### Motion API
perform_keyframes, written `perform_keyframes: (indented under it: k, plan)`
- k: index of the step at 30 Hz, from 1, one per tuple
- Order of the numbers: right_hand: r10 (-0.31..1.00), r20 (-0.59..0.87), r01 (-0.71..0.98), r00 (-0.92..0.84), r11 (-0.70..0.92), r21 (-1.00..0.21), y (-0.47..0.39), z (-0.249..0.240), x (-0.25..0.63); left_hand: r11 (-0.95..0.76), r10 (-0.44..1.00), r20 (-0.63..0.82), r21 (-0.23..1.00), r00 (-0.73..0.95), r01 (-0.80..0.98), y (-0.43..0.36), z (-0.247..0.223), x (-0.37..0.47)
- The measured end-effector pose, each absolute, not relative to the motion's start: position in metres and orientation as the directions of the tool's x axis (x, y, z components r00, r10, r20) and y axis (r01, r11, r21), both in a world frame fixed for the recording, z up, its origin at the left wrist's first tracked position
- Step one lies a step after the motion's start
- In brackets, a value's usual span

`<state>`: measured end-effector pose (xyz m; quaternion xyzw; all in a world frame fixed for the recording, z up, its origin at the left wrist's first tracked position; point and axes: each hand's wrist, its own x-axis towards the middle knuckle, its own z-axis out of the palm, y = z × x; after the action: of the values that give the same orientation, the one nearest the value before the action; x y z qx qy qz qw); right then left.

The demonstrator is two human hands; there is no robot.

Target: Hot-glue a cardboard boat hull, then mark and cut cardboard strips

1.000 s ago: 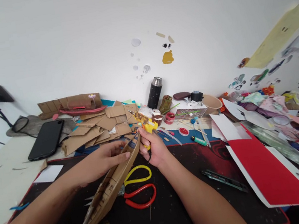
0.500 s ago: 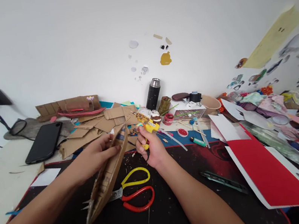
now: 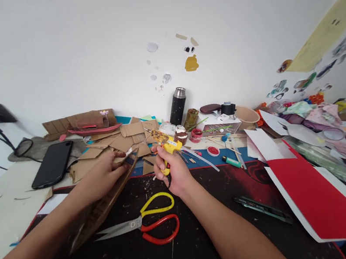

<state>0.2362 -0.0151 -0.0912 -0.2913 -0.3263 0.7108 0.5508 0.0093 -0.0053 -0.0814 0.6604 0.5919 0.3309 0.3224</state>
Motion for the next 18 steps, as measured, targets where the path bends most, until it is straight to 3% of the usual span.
perform_keyframes:
  k: [6, 12, 18]
  plan:
    - [0.972, -0.053, -0.598, -0.228, -0.183, -0.78, -0.017, -0.09, 0.235, -0.064, 0.998, 0.06, 0.69, 0.032, 0.721, -0.001, -0.099, 0.013]
    - [0.97, -0.042, -0.569, -0.241, -0.177, -0.803, -0.018, -0.095, 0.231, -0.113, 0.994, 0.064, 0.566, 0.093, 0.817, -0.005, -0.099, 0.015]
    - [0.963, -0.046, -0.53, -0.266, -0.186, -0.827, -0.021, -0.095, 0.228, -0.217, 0.966, 0.234, 0.51, 0.109, 0.832, -0.011, -0.093, 0.018]
